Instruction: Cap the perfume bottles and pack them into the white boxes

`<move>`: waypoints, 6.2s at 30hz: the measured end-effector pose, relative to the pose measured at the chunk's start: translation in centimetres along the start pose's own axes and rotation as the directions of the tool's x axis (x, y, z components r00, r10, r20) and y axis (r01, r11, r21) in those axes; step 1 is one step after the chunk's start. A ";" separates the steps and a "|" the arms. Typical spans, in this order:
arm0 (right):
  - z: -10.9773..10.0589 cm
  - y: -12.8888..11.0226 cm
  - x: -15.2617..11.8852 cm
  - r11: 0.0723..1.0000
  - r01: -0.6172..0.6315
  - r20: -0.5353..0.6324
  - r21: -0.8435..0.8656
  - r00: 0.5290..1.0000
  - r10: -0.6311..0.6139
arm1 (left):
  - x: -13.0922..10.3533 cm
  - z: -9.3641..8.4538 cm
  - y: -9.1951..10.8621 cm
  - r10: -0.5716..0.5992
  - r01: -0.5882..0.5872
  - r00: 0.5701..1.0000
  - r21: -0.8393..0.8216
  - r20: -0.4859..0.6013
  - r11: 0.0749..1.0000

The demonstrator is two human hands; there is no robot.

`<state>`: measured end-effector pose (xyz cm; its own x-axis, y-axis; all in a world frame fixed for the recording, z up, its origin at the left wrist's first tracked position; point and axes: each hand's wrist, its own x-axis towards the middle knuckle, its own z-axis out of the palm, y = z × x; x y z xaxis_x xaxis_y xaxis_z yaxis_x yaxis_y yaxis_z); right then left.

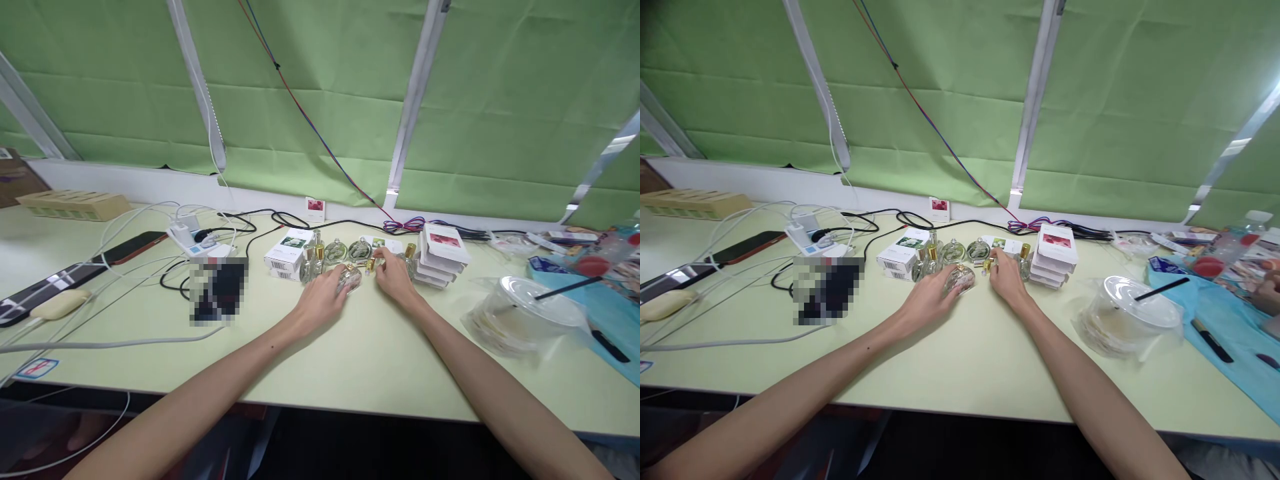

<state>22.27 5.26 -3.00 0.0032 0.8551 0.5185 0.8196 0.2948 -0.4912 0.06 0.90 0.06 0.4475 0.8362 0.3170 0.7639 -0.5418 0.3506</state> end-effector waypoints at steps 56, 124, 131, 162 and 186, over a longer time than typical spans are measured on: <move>0.1 -5.5 -1.3 0.919 0.370 -0.335 0.134 0.890 -0.309 | 0.1 0.0 -0.2 0.020 -0.020 1.000 -0.020 0.010 1.000; 1.3 -5.5 -1.9 0.891 0.412 -0.319 0.192 0.884 -0.341 | -0.1 0.0 -0.2 0.053 -0.052 0.999 -0.102 0.013 0.993; 1.4 -5.4 -1.8 0.865 0.460 -0.347 0.201 0.859 -0.376 | -0.1 0.1 -0.3 0.054 -0.052 0.998 -0.101 0.011 0.994; 1.1 -5.5 -1.9 0.875 0.450 -0.336 0.180 0.864 -0.375 | -0.1 -0.1 -0.2 0.046 -0.045 0.999 -0.095 0.009 0.994; 1.3 -5.1 -1.6 0.864 0.458 -0.316 0.211 0.868 -0.383 | -0.1 -0.1 0.0 0.050 -0.048 0.999 -0.110 0.012 0.993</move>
<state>17.30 2.95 -2.22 -0.1300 0.4948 0.8592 0.5886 0.7359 -0.3347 -0.05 0.88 0.12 0.4905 0.8093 0.3231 0.6857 -0.5873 0.4301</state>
